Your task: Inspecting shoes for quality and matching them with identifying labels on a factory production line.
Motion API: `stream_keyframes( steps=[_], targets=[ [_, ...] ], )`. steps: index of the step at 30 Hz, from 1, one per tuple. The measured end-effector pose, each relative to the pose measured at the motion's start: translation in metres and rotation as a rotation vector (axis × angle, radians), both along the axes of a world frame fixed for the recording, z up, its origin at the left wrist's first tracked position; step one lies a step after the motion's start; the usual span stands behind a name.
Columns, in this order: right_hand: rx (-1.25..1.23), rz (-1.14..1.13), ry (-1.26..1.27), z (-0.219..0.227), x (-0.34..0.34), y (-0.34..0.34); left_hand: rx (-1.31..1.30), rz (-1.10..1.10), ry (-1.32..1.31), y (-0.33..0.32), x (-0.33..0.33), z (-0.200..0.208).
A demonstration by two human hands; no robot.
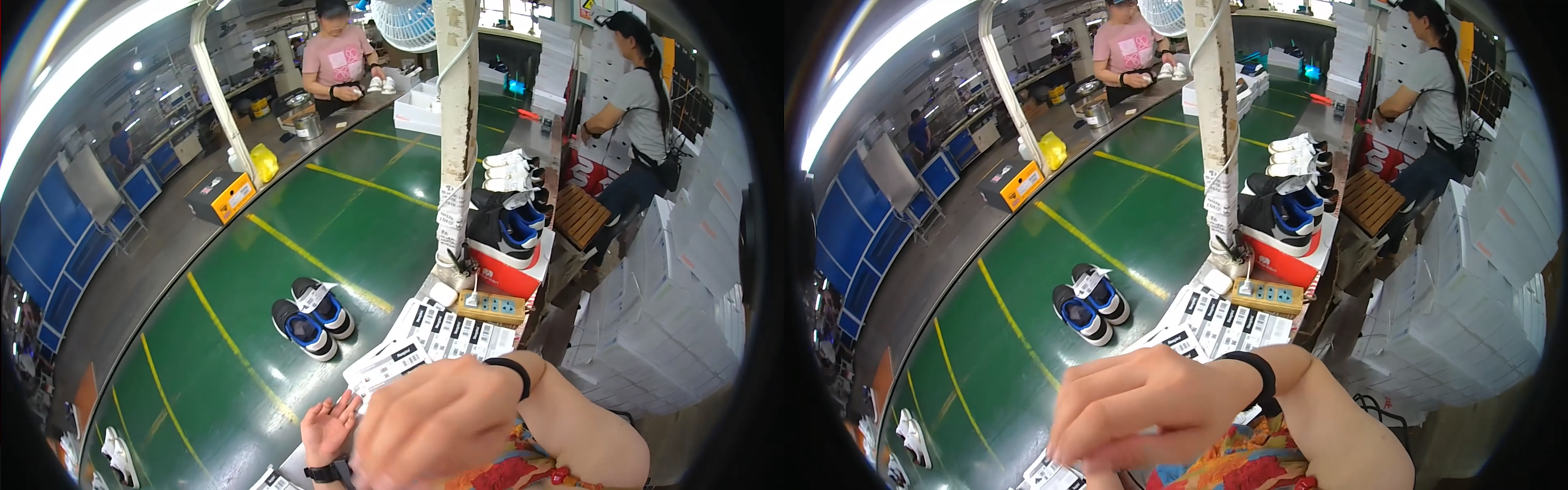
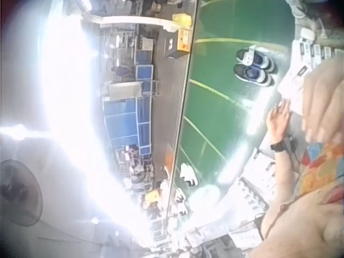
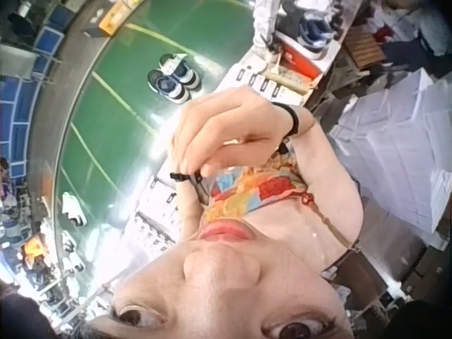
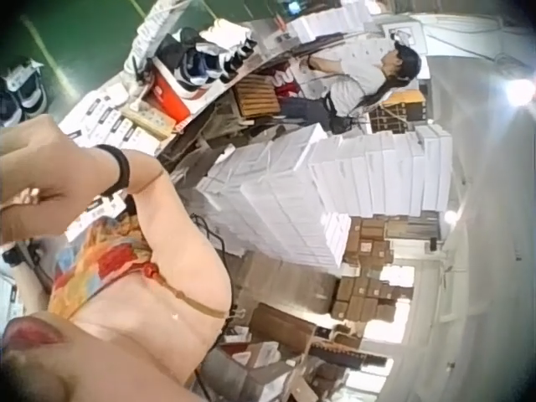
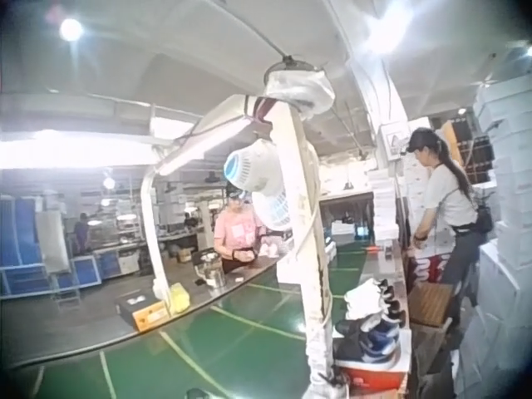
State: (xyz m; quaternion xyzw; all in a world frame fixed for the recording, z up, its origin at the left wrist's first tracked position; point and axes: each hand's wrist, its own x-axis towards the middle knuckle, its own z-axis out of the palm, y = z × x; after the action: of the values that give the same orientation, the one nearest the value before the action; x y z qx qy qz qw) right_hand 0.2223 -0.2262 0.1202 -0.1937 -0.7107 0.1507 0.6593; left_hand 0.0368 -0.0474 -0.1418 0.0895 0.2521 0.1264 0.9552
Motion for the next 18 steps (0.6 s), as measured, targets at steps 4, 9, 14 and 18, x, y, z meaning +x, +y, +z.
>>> stream_keyframes(
  steps=[4, 9, 14, 18],
  targets=[
    [0.252, 0.366, 0.335, 0.038, -0.041, 0.013, -0.038, -0.008, 0.013, 0.003, -0.002, -0.007],
    [0.372, 0.818, 0.691, 0.048, -0.086, 0.013, -0.047, -0.019, -0.020, 0.005, -0.003, -0.008],
    [0.406, 0.841, 0.617, 0.049, -0.091, 0.011, -0.022, -0.036, 0.017, 0.001, -0.001, 0.004],
    [0.429, 0.797, 0.548, 0.050, -0.087, 0.014, -0.025, -0.011, 0.060, 0.000, 0.002, 0.008]
  ],
)
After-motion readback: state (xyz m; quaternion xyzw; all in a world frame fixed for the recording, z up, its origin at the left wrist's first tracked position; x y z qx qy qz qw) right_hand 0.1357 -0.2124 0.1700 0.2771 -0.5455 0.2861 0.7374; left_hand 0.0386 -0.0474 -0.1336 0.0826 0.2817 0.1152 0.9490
